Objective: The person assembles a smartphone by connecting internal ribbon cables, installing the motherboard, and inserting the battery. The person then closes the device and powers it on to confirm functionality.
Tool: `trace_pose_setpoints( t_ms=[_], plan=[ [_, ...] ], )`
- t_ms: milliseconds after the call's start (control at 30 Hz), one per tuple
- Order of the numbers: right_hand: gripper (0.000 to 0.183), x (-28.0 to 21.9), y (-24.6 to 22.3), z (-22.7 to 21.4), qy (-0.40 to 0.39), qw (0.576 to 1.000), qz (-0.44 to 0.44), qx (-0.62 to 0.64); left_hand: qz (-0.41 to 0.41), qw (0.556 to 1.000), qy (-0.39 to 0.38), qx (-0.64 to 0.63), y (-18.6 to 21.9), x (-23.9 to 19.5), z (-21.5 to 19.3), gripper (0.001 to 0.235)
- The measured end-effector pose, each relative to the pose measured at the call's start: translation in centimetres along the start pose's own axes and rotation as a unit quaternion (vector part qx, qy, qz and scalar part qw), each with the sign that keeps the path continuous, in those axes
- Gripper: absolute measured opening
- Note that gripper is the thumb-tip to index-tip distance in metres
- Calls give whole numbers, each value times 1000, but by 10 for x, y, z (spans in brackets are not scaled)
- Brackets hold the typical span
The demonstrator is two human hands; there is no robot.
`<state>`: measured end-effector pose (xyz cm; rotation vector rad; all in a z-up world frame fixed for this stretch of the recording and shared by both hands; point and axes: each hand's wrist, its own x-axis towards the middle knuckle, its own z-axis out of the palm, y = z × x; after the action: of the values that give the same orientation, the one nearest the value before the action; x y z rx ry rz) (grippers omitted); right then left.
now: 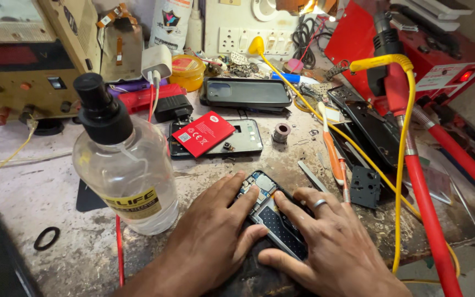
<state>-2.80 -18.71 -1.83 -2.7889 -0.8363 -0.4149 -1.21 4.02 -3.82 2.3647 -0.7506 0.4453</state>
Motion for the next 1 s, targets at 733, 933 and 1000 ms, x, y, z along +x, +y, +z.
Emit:
trace_pose_setpoints(
  t_ms=[733, 933, 1000],
  plan=[
    [74, -13, 18, 15, 52, 998, -11, 18, -9, 999, -9, -40, -4, -1, -7, 69],
    [88, -23, 32, 7, 3, 989, 76, 125, 6, 999, 14, -35, -6, -4, -7, 68],
    [102, -31, 33, 8, 29, 984, 138, 111, -3, 999, 6, -37, -8, -5, -5, 65]
  ],
)
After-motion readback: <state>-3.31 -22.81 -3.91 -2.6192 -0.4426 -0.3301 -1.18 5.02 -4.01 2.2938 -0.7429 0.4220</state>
